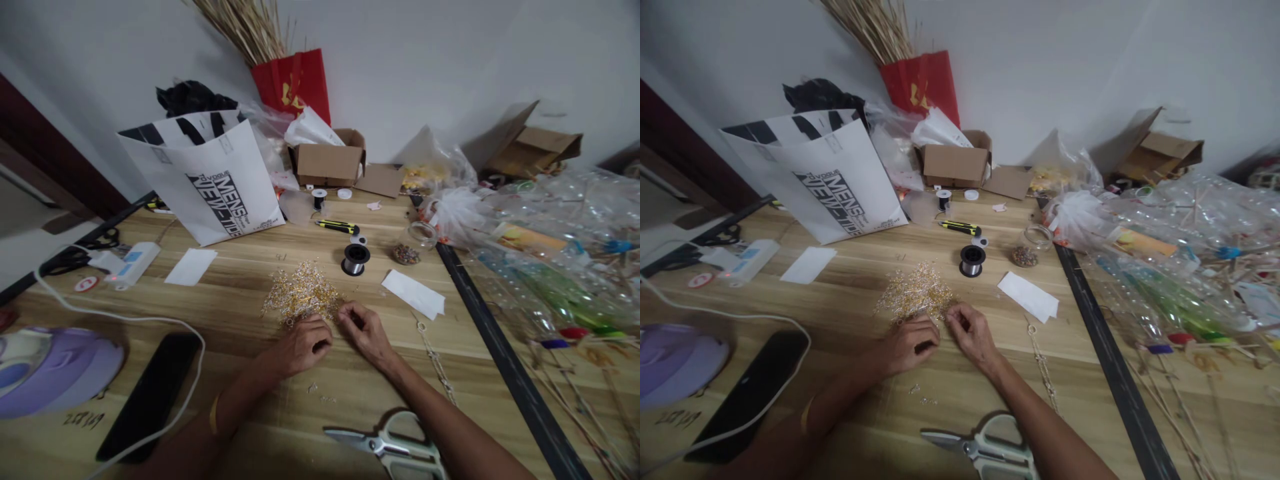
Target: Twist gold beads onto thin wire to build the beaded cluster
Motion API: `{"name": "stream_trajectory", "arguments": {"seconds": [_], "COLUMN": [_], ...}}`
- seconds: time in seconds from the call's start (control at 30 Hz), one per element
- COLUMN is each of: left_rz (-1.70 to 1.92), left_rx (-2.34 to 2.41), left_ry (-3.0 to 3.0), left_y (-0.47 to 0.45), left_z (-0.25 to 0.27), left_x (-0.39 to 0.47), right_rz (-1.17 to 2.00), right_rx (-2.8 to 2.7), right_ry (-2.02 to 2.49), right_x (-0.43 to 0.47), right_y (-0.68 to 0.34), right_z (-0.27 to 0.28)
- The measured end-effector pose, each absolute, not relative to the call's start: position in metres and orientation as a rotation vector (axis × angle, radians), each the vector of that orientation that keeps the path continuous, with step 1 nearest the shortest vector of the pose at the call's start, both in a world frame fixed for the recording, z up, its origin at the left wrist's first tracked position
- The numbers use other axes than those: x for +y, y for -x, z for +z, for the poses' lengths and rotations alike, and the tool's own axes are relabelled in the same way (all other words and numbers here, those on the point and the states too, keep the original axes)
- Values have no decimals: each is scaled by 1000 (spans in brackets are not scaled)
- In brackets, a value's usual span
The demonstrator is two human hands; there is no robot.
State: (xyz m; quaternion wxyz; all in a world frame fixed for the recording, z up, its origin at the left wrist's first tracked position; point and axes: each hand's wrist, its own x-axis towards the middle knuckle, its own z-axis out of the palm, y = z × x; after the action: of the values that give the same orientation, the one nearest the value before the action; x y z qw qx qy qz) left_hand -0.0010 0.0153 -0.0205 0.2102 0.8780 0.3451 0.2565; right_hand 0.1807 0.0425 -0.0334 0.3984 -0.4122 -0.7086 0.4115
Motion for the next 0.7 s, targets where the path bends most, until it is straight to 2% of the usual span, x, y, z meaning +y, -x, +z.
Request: {"name": "stream_trajectory", "arguments": {"seconds": [0.7], "left_rz": [726], "left_rx": [977], "left_ry": [-2411], "left_y": [4], "left_z": [-25], "left_x": [16], "right_rz": [1059], "right_rx": [-1785], "right_ry": [1051], "right_x": [42], "right_y": [-180], "right_z": [-34]}}
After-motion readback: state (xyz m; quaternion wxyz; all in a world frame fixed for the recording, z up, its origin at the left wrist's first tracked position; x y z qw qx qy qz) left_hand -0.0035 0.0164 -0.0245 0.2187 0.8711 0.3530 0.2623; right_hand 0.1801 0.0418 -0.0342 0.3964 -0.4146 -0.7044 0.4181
